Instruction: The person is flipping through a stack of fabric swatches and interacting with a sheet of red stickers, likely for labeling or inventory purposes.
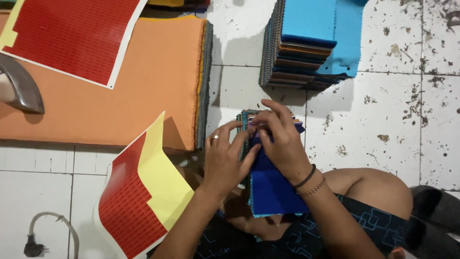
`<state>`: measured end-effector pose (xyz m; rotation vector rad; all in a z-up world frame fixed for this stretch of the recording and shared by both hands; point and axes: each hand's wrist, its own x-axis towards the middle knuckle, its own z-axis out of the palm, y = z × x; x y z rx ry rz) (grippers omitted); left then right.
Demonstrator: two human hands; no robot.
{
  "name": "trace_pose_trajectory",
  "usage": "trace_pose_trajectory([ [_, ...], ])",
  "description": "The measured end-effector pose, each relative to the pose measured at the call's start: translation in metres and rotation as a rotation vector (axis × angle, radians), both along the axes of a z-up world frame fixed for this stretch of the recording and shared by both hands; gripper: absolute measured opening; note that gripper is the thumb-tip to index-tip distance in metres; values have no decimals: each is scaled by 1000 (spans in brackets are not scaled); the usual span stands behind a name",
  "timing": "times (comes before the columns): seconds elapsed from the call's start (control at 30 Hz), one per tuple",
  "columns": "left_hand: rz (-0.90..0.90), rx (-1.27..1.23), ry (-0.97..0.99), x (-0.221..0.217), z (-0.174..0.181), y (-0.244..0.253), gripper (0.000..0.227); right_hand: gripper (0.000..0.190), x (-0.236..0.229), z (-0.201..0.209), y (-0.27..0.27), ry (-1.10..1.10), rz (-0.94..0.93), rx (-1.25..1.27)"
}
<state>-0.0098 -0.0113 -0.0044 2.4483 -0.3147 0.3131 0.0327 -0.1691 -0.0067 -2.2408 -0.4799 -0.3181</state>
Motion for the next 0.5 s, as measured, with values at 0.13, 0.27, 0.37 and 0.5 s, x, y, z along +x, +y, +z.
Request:
trace_pose_trajectory([
  [0.13,37,-183,128,1,8,-6,57,27,-5,22,-5,110,-35,147],
  [0.27,55,-302,198,5,14,-11,50,27,-13,35,-8,199,-63,282],
  [0.37,73,-342,160,12,13,-12,36,24,-16,40,-11,161,-66,292],
  [0.5,57,-366,145,14,15,-13,28,24,-18,36,-16,180,-65,327],
])
